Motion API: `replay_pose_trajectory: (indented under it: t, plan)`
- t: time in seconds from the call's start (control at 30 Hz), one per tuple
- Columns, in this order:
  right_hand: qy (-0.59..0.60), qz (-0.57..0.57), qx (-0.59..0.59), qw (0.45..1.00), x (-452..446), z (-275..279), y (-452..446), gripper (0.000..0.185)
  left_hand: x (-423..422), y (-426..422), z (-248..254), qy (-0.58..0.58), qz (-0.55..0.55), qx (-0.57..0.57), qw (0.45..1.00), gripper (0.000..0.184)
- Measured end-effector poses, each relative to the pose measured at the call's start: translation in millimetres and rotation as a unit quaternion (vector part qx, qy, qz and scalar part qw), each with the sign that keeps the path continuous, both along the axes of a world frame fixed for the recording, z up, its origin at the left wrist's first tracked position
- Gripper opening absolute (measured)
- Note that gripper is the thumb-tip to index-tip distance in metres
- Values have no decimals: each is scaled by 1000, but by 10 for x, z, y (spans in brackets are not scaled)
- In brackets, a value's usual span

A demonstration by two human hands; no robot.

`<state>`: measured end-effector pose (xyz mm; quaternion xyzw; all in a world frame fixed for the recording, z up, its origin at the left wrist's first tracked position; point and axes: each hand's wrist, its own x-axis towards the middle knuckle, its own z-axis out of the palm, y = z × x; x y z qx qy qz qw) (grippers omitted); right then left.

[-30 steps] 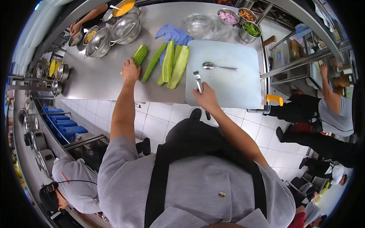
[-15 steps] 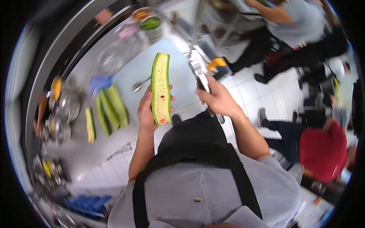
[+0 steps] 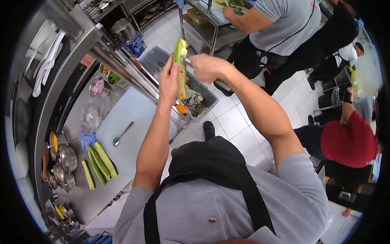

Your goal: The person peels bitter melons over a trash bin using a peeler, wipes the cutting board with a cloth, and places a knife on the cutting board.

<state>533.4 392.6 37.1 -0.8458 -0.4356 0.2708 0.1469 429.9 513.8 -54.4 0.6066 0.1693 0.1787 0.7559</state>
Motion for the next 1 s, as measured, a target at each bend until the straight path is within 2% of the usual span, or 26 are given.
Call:
replay_pose_trajectory:
  t: [0.07,0.23,0.3,0.33,0.43,0.47,0.5,0.57,0.63,0.7,0.77,0.83,0.9,0.97,1.0]
  plan:
    - [21,74,5,997,186,-141,-12,25,225,69,-36,14,9,-24,1000,49]
    - [95,121,-4,988,577,-359,39,32,408,146,-105,65,0,-21,998,51]
    - [128,48,-12,990,718,-406,121,19,455,154,-85,28,5,-194,981,52]
    - [132,9,-13,991,740,-355,149,21,463,127,-88,8,40,-207,977,50]
    - [158,-17,-7,987,729,-373,283,19,495,74,-266,-24,93,-168,981,45]
    - [160,-15,-6,987,695,-433,340,19,494,77,-322,-9,99,-165,981,38]
    - [153,-8,13,988,651,-512,382,18,471,90,-228,-7,101,-164,981,38]
    - [145,-8,32,989,573,-532,428,18,467,123,-66,20,116,-270,956,31]
    - [171,-18,-10,985,491,-432,448,18,503,243,-230,12,132,-236,963,31]
    - [196,-13,10,980,542,-512,505,19,456,317,-311,-48,133,-173,975,38]
    - [225,-10,32,974,491,-644,559,20,411,474,-470,-50,122,-161,978,43]
    - [251,16,1,968,328,-589,558,21,453,660,-653,-62,97,-152,982,42]
    - [248,-20,3,969,183,-643,566,19,487,767,-773,-72,80,-157,982,42]
    - [186,65,-30,980,131,-798,574,16,527,843,-817,-42,34,-160,986,43]
    - [184,57,-20,981,116,-781,582,15,574,865,-865,-50,35,-174,983,42]
